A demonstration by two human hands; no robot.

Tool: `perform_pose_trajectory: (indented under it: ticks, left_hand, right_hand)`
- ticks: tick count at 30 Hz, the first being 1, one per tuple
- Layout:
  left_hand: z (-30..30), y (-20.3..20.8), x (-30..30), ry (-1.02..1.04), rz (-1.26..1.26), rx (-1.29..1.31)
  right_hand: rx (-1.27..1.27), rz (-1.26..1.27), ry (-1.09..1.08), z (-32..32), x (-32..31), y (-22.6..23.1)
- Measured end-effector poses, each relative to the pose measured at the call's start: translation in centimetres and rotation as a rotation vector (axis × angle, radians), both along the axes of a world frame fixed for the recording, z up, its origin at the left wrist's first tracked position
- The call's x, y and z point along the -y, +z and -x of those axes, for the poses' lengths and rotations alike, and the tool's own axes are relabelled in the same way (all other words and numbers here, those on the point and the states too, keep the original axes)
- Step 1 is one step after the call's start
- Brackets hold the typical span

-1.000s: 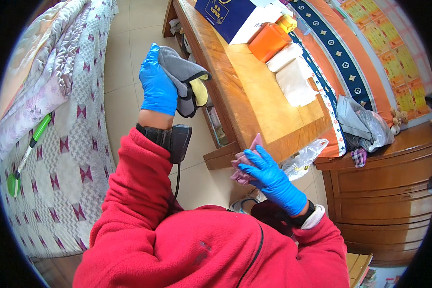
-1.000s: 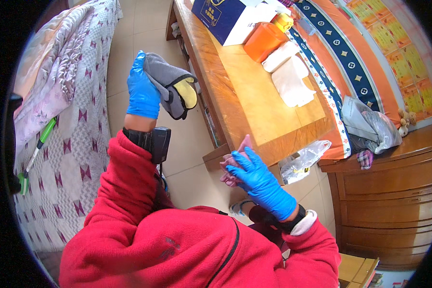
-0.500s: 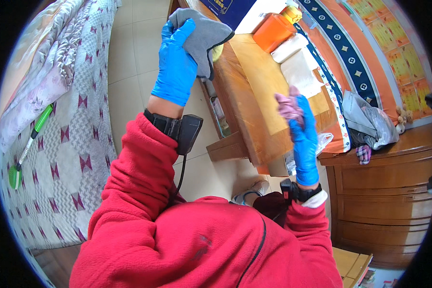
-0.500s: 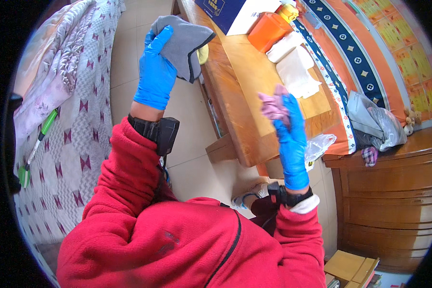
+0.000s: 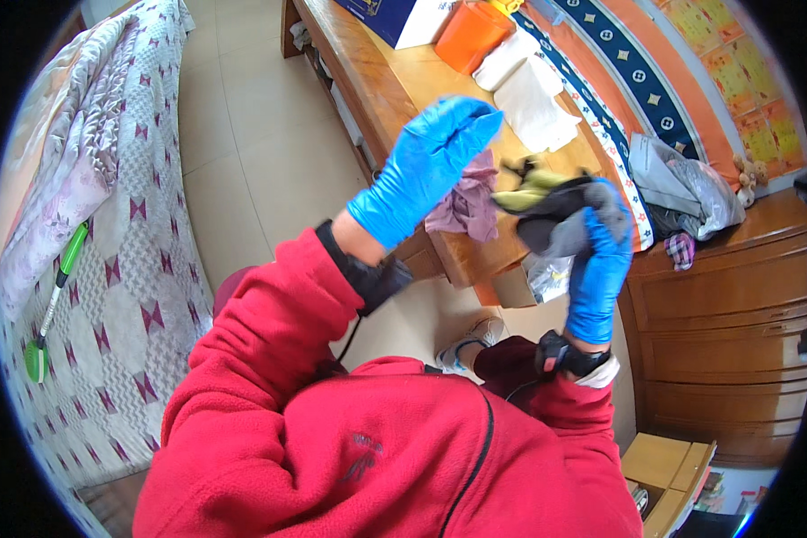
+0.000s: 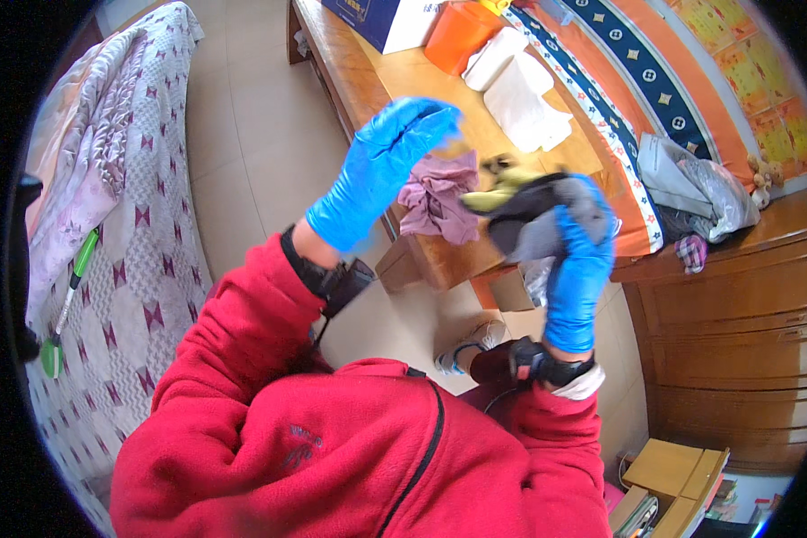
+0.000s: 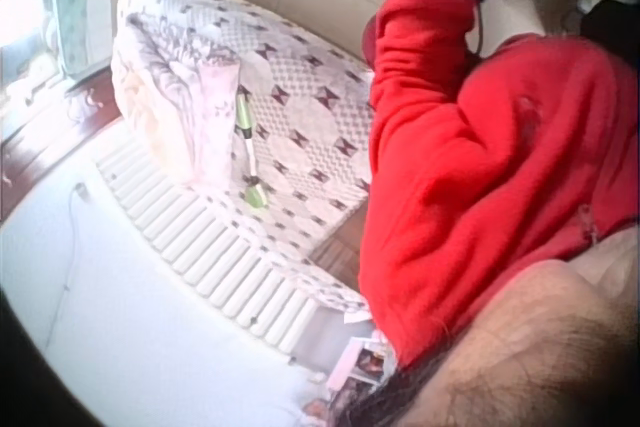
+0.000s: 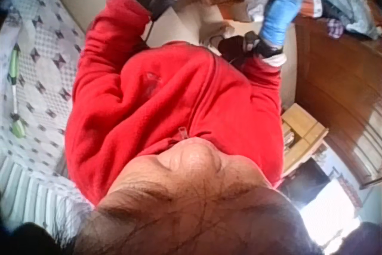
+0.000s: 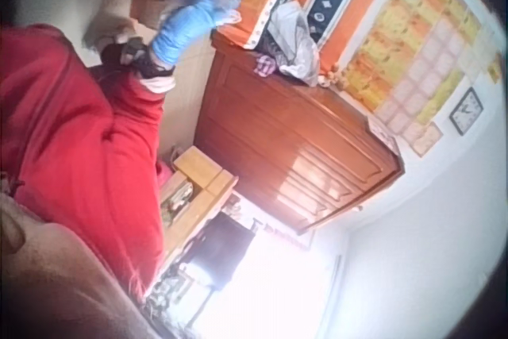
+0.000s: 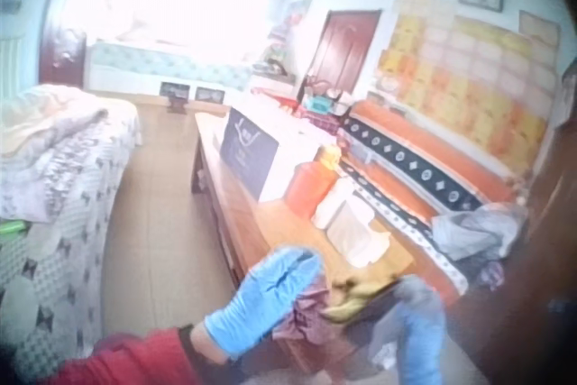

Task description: The person wipes a wooden table with a pink cloth and a spray bottle, moving items like paper towels and a box aside to reach the surface. They clean the tabletop and edges, then wipe the lower shelf of the table.

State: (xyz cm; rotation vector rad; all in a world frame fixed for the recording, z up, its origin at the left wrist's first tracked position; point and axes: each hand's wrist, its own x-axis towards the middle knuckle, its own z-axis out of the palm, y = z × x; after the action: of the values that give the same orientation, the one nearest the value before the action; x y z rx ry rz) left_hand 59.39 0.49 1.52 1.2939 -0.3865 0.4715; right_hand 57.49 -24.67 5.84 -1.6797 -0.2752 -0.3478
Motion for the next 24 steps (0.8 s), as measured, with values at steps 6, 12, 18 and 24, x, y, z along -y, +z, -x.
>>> perform_pose_trajectory:
  ticks: [6,12,18,24]
  left_hand:
    - [1.1,-6.6,2.5,0.236,-1.241,0.287]
    - [2.1,-10.7,2.2,0.500,-1.034,0.218]
    - [5.8,-20.2,2.6,0.463,0.287,-0.515]
    - [8.1,-29.3,7.1,0.018,0.372,-1.210]
  right_hand:
    - [0.145,0.330,-0.130,-1.5,4.8,-4.3]
    - [0.158,0.359,0.054,-5.1,2.3,-10.9]
    - [0.507,0.769,-0.109,-7.0,0.6,-11.8]
    - [0.479,0.787,-0.142,-6.9,0.7,-12.1]
